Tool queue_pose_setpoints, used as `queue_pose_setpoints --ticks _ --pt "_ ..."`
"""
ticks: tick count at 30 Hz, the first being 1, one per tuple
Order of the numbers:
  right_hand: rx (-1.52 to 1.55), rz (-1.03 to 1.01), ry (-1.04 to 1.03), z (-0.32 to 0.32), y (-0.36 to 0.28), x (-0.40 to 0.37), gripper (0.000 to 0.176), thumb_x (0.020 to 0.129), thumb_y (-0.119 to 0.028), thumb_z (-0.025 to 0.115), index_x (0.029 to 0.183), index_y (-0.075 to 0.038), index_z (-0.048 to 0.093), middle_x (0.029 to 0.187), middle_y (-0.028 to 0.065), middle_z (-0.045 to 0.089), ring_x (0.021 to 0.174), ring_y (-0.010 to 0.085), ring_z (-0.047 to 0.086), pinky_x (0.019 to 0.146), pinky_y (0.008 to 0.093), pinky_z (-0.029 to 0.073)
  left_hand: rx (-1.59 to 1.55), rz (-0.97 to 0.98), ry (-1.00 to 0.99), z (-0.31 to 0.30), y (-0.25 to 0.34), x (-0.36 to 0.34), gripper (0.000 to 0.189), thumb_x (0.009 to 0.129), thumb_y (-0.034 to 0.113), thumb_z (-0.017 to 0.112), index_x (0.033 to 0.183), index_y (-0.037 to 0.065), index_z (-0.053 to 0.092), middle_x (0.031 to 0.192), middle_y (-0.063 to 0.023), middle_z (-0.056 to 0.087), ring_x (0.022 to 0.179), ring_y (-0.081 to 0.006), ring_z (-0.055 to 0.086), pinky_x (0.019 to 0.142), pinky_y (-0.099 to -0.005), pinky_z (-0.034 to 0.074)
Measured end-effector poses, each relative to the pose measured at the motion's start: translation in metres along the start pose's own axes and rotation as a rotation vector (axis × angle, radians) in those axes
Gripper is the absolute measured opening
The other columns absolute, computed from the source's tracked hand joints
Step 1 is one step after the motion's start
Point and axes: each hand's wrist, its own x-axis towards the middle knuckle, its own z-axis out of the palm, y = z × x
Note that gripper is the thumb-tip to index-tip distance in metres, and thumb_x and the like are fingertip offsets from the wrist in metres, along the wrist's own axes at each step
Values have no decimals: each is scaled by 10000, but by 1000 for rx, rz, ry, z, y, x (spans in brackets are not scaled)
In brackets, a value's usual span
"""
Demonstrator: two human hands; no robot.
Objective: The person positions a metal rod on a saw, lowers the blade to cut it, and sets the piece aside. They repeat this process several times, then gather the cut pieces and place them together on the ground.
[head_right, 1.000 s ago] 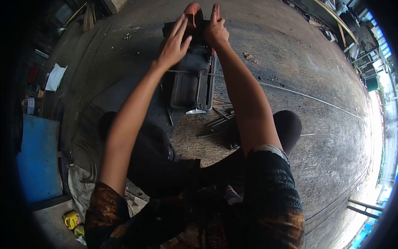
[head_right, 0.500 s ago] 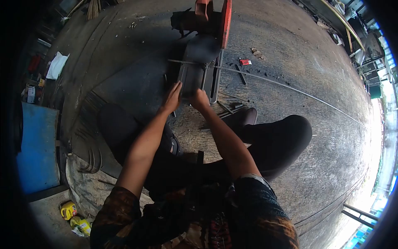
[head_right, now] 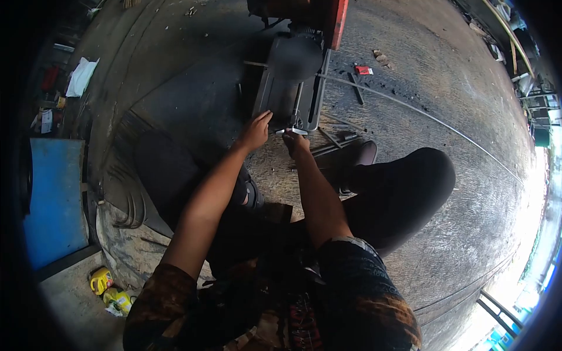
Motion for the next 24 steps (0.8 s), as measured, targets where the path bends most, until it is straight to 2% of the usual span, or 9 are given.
queue_pose_setpoints --ticks 2,4,8,10,14,17,19,23,24 --pt "156 -175 212 11 6 6 413 793 -108 781 1098 32 539 997 141 640 869 262 676 728 271 572 -5 -11 5 0 -3 3 438 868 23 476 1300 -28 523 1363 -186 514 1248 -325 501 1033 -405 429" --pt "-139 -253 257 9 7 -3 485 773 -117 804 1114 73 515 970 149 644 823 256 682 685 267 563 -21 -10 9 7 -4 -2 439 866 20 477 1300 -26 524 1359 -186 517 1247 -327 502 1035 -406 427" --pt "-29 -131 73 -3 1 6 392 811 -104 769 1071 61 526 989 150 640 855 263 684 731 276 586 -21 -43 -4 8 -12 -3 432 879 32 475 1305 -15 521 1352 -191 519 1235 -336 510 1028 -412 431" --pt "14 -72 -173 -9 4 8 309 834 -72 738 1046 21 533 987 133 633 875 260 677 786 290 587 -18 -83 -2 2 -13 -5 430 884 38 473 1308 -12 519 1347 -192 522 1226 -339 515 1021 -415 435" --pt "31 -14 -213 -5 11 14 292 840 -43 721 1057 -2 529 983 114 625 872 248 669 814 293 581 -42 -119 -21 -4 -7 -9 413 893 51 473 1297 -25 521 1304 -199 548 1189 -355 533 998 -423 447" --pt "48 -151 -139 7 17 -2 323 804 -28 738 1052 -2 533 964 103 631 863 240 671 786 285 576 -45 -98 -25 -4 -10 -13 403 893 54 475 1281 -36 530 1278 -208 562 1171 -364 541 988 -426 452" --pt "-350 -419 135 10 19 12 389 749 -47 759 1065 1 537 967 91 642 898 221 676 754 278 561 -69 -101 -17 -8 -10 -11 397 893 56 475 1274 -41 535 1267 -214 566 1166 -367 543 985 -426 453" --pt "-806 -462 92 -3 14 18 472 713 -95 755 1103 27 518 972 135 658 903 261 681 749 336 544 -73 -137 -35 -10 -12 -11 392 892 58 474 1265 -40 544 1251 -219 574 1144 -374 553 971 -434 458" --pt "-867 -695 250 1 20 6 439 719 -106 744 1080 38 537 977 164 663 907 295 676 766 368 534 -74 -158 -28 -8 -13 -11 389 892 58 473 1261 -39 547 1247 -218 577 1134 -377 557 966 -436 459"
